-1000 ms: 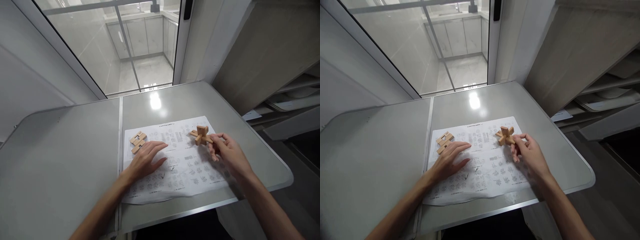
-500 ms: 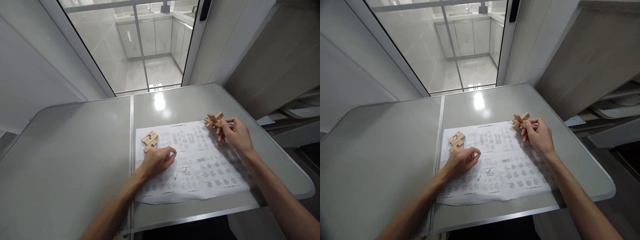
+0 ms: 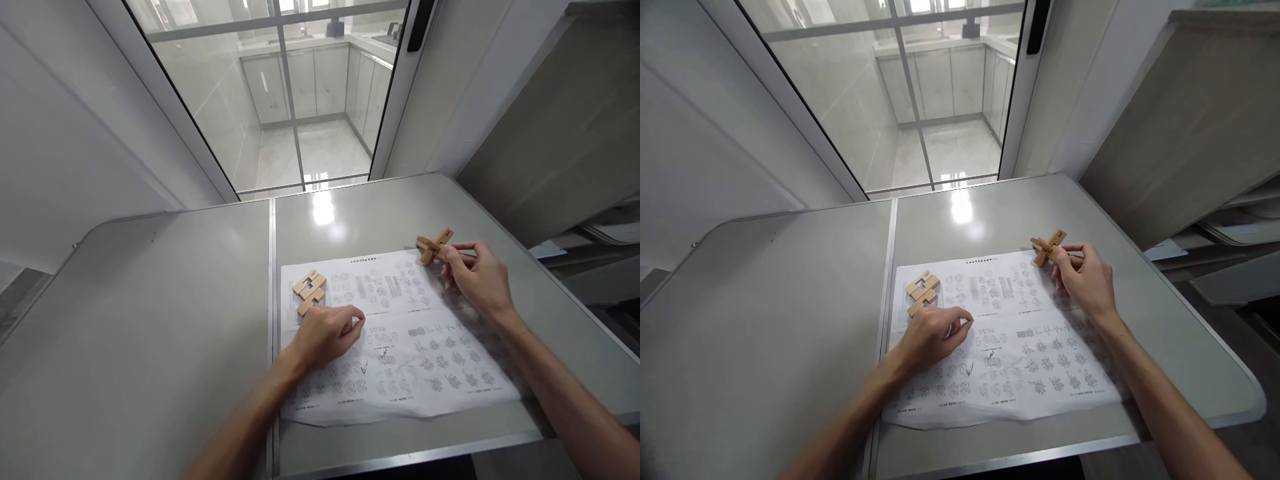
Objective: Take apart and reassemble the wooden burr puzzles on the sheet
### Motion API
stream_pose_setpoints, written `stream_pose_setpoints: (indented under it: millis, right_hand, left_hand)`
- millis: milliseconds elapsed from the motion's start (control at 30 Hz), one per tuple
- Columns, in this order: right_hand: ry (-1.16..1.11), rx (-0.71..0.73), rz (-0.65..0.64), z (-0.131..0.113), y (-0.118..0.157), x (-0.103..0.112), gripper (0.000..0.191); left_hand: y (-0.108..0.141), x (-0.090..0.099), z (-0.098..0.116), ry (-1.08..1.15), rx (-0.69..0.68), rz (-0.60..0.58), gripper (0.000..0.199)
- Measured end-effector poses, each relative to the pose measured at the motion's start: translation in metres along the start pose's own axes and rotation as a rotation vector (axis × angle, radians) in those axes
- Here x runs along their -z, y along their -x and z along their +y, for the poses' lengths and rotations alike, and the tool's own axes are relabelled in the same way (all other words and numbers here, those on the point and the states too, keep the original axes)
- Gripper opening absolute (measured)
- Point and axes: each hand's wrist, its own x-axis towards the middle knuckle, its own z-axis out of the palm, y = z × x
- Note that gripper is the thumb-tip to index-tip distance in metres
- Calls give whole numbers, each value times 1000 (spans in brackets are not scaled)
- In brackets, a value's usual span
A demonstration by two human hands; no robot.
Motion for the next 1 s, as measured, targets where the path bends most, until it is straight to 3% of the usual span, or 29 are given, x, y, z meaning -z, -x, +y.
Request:
stream_pose_setpoints:
  millis: [133,267,367,533,667,867,1000]
  right_hand:
    - [250,55,61,-10,9,-3,24]
    - [394,208,224,-25,24,-9,23]
    - [339,270,106,-36,33,-21,23]
    - [200,282,-376,-50,38,-54,25]
    - [153,244,-555,-51,37,-79,25]
    - [69,237,-557,-38,34,-90,23]
    - [123,281,-583,-36,35,-88,23]
  left_hand:
    - [0,1,0,6,4,-21,13]
    - [0,1,0,2,16,-26,13]
    - [0,1,0,-8,20,-36,12]
    - [0,3,1,-14,29,-24,10]
    - [-2,4,2,0,28,-4,9]
    - [-3,5,1,-11,18,7,10]
    - [-5,7,2,-57,-22,101,11]
